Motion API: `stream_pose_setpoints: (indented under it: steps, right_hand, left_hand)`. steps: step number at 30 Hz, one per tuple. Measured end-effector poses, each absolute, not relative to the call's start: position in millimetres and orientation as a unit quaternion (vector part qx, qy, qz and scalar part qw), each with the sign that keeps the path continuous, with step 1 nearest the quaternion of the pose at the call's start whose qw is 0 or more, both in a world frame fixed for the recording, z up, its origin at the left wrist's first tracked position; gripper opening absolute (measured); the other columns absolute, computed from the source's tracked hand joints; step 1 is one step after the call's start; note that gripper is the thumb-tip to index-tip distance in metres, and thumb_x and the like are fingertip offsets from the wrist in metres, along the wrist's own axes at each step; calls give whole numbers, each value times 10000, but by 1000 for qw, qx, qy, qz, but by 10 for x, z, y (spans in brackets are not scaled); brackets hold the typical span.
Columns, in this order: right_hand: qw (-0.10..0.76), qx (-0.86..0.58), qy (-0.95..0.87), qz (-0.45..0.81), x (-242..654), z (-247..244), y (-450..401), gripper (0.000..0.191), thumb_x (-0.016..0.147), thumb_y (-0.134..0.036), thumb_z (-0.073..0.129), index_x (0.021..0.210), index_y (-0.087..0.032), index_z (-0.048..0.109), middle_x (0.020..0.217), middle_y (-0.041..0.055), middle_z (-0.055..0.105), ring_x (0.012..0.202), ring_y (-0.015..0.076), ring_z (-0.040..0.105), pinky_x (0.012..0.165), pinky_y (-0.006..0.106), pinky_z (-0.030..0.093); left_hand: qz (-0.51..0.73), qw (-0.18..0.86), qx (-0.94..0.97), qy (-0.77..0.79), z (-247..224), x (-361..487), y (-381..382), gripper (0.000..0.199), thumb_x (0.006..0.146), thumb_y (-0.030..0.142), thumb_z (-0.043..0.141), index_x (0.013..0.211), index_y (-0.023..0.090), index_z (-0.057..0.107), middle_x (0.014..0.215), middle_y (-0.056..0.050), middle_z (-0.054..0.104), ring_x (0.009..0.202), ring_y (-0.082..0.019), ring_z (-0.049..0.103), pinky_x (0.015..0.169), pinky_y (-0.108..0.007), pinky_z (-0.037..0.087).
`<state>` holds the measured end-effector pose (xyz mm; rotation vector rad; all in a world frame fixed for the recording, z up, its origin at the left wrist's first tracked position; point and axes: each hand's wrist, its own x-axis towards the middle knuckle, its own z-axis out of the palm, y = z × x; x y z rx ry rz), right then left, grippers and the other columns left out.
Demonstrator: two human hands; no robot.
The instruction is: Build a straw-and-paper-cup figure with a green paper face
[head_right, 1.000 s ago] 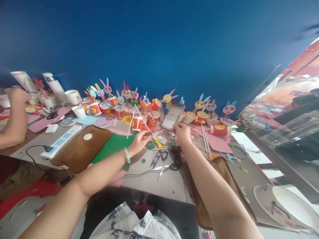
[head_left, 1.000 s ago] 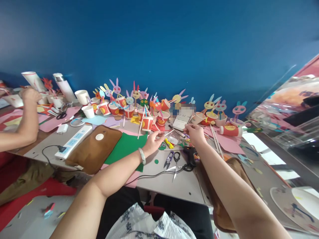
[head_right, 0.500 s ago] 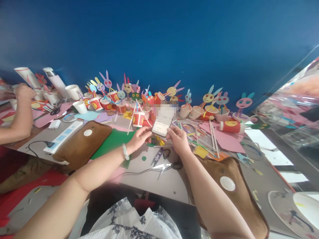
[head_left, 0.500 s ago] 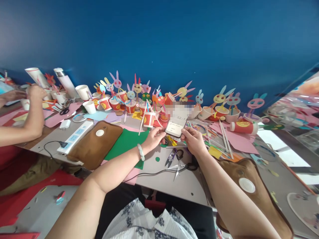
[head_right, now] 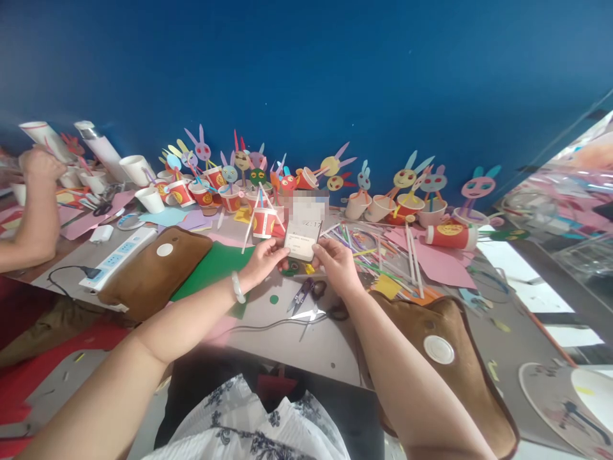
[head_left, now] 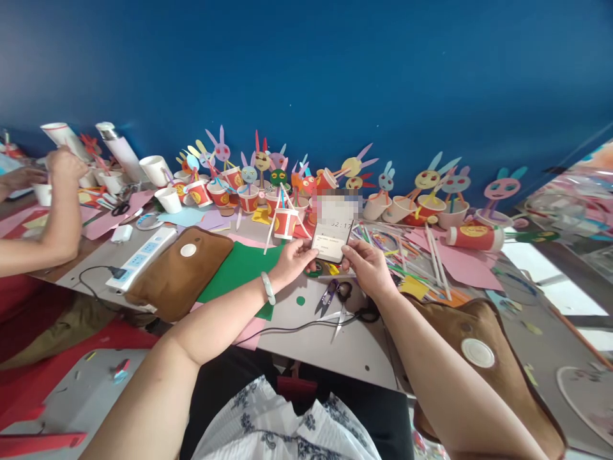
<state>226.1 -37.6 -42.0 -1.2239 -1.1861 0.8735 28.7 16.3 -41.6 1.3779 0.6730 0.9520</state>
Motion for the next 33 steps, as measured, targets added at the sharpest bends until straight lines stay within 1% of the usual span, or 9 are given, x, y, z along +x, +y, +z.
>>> stream_pose_setpoints:
  steps: [8, 12, 14, 17, 20, 24, 27, 30, 33]
  right_hand:
    - [574, -525, -509, 368, 2229, -370, -398, 364, 813, -548, 754, 883, -203, 664, 527, -45, 596, 482, 106, 495, 555, 257, 411]
    - [573, -526, -509, 369, 2236, -359, -400, 376, 805, -561, 756, 877, -204, 662, 530, -44, 596, 483, 110, 498, 556, 260, 417]
    - [571, -528, -508, 370, 2246, -362, -398, 386, 798, -572, 758, 875, -206, 661, 530, -45, 591, 483, 113, 506, 553, 260, 422]
    - [572, -530, -502, 374, 2272, -381, -387, 395, 784, -577, 770, 877, -207, 664, 528, -47, 582, 478, 116, 512, 538, 260, 427]
    - [578, -526, -495, 378, 2305, -413, -367, 389, 772, -562, 786, 874, -206, 668, 528, -47, 580, 468, 112, 511, 522, 256, 431]
    - [588, -525, -481, 383, 2318, -438, -348, 379, 753, -551, 798, 848, -212, 657, 562, -40, 590, 463, 109, 499, 495, 257, 416]
    - [591, -532, -475, 377, 2287, -405, -360, 374, 730, -536, 808, 816, -215, 636, 602, -30, 602, 471, 108, 479, 471, 257, 385]
    - [582, -548, -488, 350, 2242, -350, -393, 371, 695, -495, 832, 815, -208, 629, 672, -13, 632, 530, 114, 502, 506, 261, 403]
    - [555, -591, -511, 286, 2204, -322, -426, 364, 673, -454, 844, 834, -209, 627, 609, -41, 562, 514, 102, 428, 490, 253, 349]
  left_hand:
    - [412, 621, 592, 308, -403, 305, 140, 138, 860, 279, 653, 893, 161, 590, 605, 8, 637, 519, -120, 605, 493, -227, 479]
    - [398, 632, 587, 312, -377, 297, 133, 102, 829, 197, 610, 917, 148, 612, 596, 3, 646, 542, -131, 618, 528, -244, 498]
    - [395, 633, 588, 311, -375, 294, 131, 140, 784, 147, 612, 924, 144, 617, 635, -5, 671, 553, -130, 623, 546, -250, 505]
    - [396, 636, 592, 295, -384, 293, 126, 239, 742, 116, 648, 976, 142, 614, 759, -24, 723, 598, -128, 652, 587, -259, 532]
    - [390, 646, 596, 273, -397, 291, 127, 304, 753, 142, 711, 1036, 139, 601, 850, -43, 741, 660, -135, 683, 643, -281, 572]
    - [385, 650, 606, 248, -422, 289, 142, 344, 807, 250, 764, 1083, 139, 591, 835, -43, 728, 699, -148, 701, 678, -306, 605]
    - [382, 655, 606, 241, -455, 300, 144, 359, 801, 295, 794, 1051, 142, 586, 806, -36, 719, 699, -155, 708, 690, -322, 618]
    - [378, 660, 606, 232, -494, 322, 128, 363, 792, 309, 807, 1017, 144, 575, 769, -24, 709, 669, -151, 705, 682, -321, 617]
    - [376, 664, 603, 232, -528, 338, 111, 368, 783, 319, 814, 998, 149, 569, 781, -25, 706, 676, -153, 711, 676, -312, 612]
